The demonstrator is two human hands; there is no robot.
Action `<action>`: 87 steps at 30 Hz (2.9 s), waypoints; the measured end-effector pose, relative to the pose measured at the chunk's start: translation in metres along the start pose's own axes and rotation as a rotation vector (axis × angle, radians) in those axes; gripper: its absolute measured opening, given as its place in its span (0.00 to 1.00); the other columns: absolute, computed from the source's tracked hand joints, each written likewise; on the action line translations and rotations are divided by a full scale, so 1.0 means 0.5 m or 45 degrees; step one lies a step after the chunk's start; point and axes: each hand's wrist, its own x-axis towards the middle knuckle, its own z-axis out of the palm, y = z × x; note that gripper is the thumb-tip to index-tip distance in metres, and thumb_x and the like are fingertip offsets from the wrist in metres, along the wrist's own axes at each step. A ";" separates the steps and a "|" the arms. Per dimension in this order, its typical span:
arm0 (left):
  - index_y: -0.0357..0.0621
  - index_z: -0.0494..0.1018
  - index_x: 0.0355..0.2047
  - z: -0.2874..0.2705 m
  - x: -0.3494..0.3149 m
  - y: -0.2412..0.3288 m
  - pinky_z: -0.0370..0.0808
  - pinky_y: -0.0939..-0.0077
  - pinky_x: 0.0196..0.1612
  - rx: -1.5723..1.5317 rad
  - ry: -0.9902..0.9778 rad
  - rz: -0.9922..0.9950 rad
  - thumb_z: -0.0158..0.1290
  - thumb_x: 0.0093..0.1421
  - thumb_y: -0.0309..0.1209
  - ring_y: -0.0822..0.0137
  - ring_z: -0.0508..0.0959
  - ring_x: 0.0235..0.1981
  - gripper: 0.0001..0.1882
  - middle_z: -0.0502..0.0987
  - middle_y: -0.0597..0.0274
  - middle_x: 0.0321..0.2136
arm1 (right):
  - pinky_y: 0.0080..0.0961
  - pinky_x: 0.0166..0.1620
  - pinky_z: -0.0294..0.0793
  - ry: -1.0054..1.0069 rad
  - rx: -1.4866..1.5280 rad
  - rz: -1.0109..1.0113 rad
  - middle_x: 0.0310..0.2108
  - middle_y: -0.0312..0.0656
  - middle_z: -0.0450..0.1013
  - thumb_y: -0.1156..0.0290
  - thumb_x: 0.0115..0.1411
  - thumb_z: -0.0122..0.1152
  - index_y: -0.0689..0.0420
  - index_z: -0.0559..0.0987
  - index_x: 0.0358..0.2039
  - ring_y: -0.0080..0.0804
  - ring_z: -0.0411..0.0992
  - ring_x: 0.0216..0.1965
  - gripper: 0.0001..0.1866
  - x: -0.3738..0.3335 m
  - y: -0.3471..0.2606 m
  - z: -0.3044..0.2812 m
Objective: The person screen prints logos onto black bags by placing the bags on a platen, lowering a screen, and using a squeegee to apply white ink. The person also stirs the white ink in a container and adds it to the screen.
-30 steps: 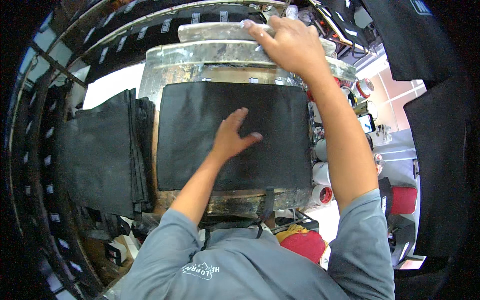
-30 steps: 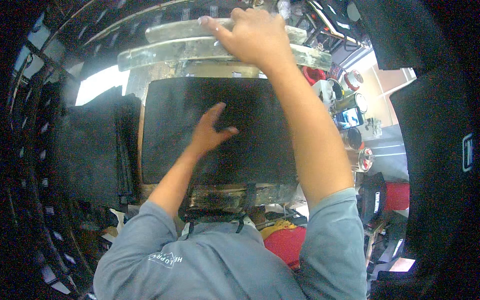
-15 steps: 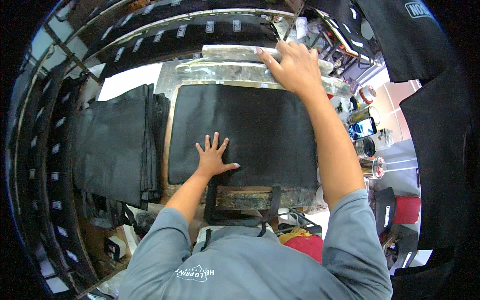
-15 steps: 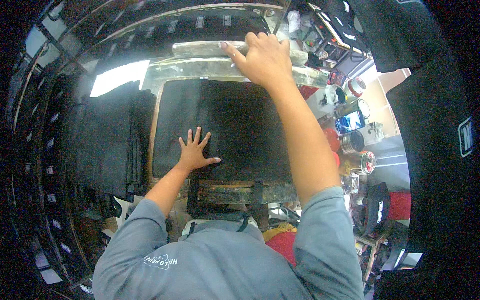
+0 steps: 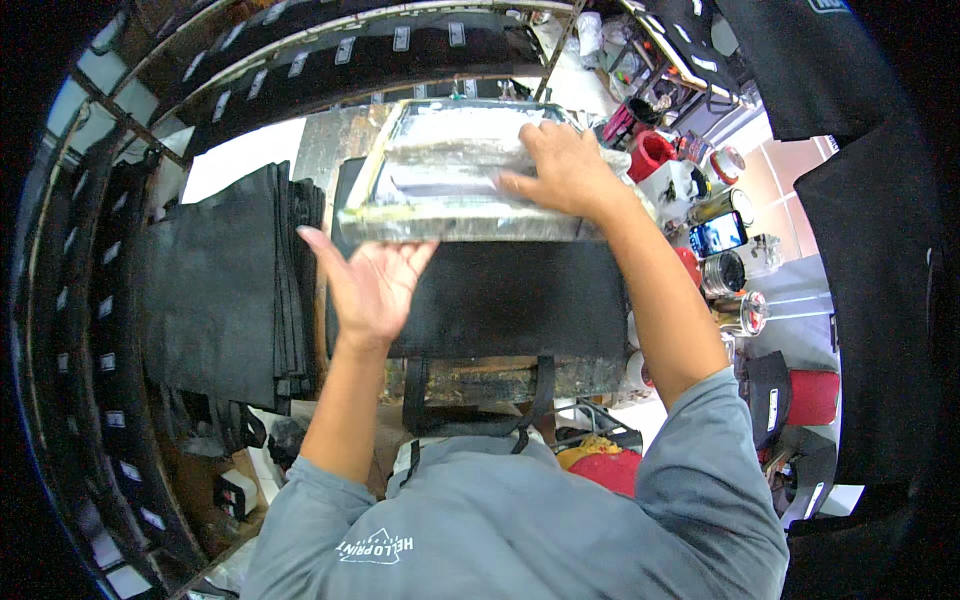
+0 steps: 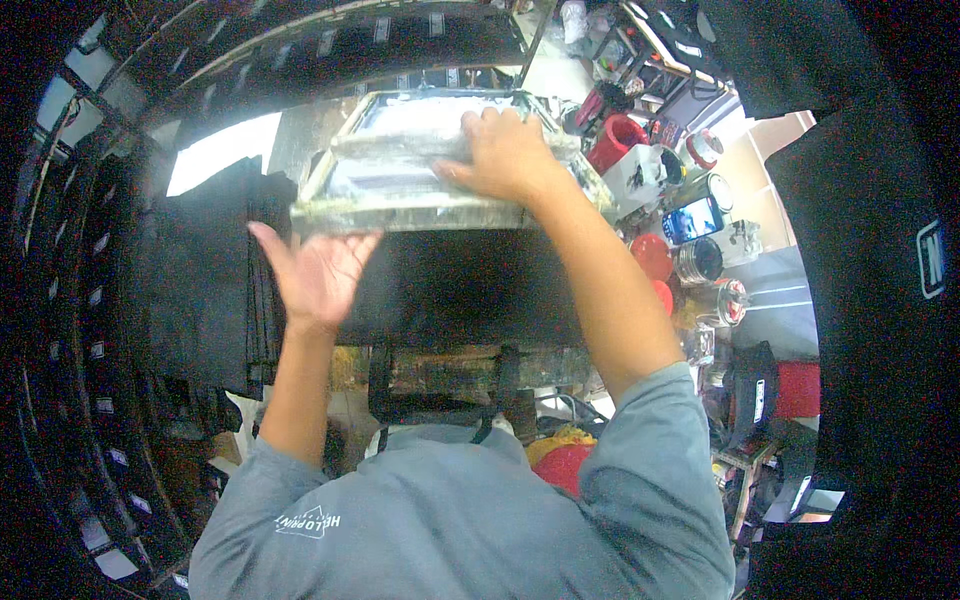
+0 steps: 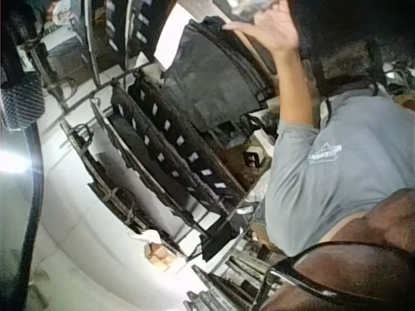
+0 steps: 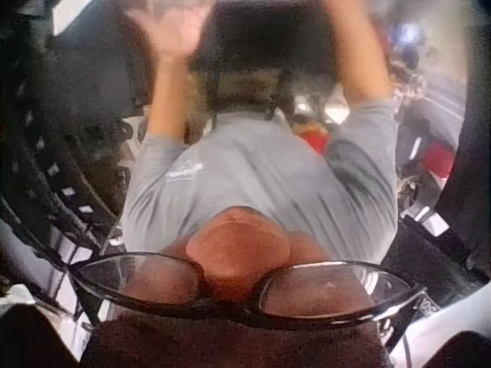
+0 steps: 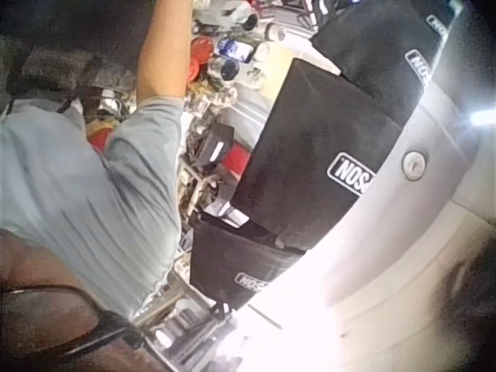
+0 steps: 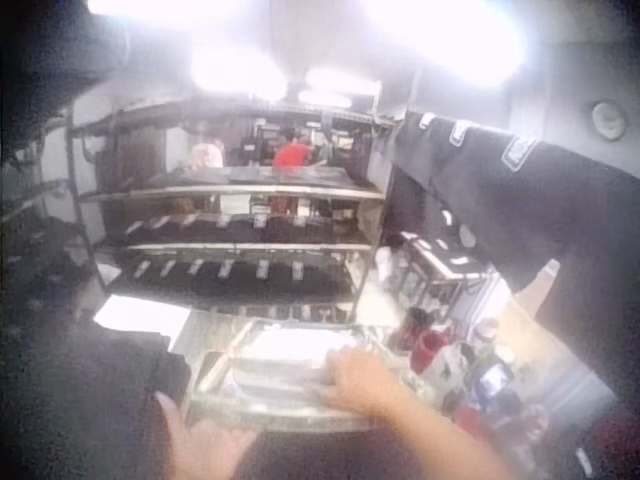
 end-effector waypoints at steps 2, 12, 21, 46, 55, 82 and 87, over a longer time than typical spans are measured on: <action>0.36 0.49 0.73 -0.085 -0.054 -0.031 0.67 0.46 0.69 0.386 0.203 -0.073 0.30 0.61 0.80 0.46 0.70 0.65 0.60 0.68 0.40 0.63 | 0.53 0.54 0.70 -0.092 0.010 0.001 0.46 0.50 0.77 0.53 0.54 0.74 0.58 0.76 0.50 0.50 0.73 0.55 0.30 -0.028 -0.019 0.048; 0.30 0.56 0.68 -0.331 -0.130 -0.112 0.76 0.57 0.61 0.521 0.664 -0.445 0.31 0.57 0.84 0.47 0.77 0.58 0.65 0.73 0.35 0.56 | 0.48 0.50 0.75 -0.094 0.292 -0.009 0.45 0.48 0.77 0.59 0.52 0.76 0.56 0.73 0.50 0.53 0.76 0.49 0.30 -0.064 0.018 0.255; 0.25 0.48 0.70 -0.317 -0.128 -0.125 0.73 0.56 0.64 0.630 0.668 -0.457 0.29 0.59 0.82 0.46 0.70 0.64 0.66 0.65 0.32 0.63 | 0.44 0.47 0.66 -0.177 0.013 -0.016 0.42 0.38 0.74 0.61 0.54 0.75 0.51 0.73 0.47 0.39 0.72 0.47 0.24 -0.153 -0.059 0.292; 0.42 0.78 0.46 -0.272 0.443 -0.067 0.73 0.56 0.55 3.393 -0.377 0.573 0.62 0.60 0.56 0.54 0.78 0.46 0.30 0.80 0.51 0.42 | 0.47 0.51 0.68 -0.136 0.114 -0.082 0.43 0.41 0.80 0.60 0.58 0.68 0.48 0.79 0.46 0.42 0.77 0.49 0.16 0.169 0.138 0.410; 0.43 0.78 0.37 -0.337 0.435 -0.099 0.76 0.62 0.43 3.266 -0.301 0.650 0.64 0.58 0.53 0.58 0.78 0.38 0.24 0.80 0.61 0.34 | 0.43 0.49 0.65 -0.088 0.137 0.096 0.36 0.37 0.81 0.59 0.55 0.74 0.47 0.80 0.42 0.39 0.80 0.42 0.16 0.095 0.174 0.424; 0.42 0.78 0.38 -0.328 0.037 -0.135 0.72 0.61 0.44 3.179 -0.412 0.617 0.69 0.53 0.47 0.58 0.75 0.37 0.23 0.75 0.59 0.33 | 0.46 0.50 0.67 -0.180 0.091 0.131 0.41 0.34 0.77 0.61 0.52 0.75 0.47 0.78 0.47 0.37 0.76 0.46 0.23 -0.269 -0.022 0.375; 0.45 0.74 0.29 -0.329 0.059 -0.141 0.73 0.60 0.41 3.178 -0.412 0.648 0.69 0.50 0.47 0.56 0.75 0.35 0.21 0.73 0.59 0.30 | 0.45 0.58 0.70 0.174 0.648 0.042 0.50 0.51 0.78 0.55 0.63 0.69 0.57 0.77 0.55 0.45 0.76 0.52 0.25 -0.260 0.038 0.359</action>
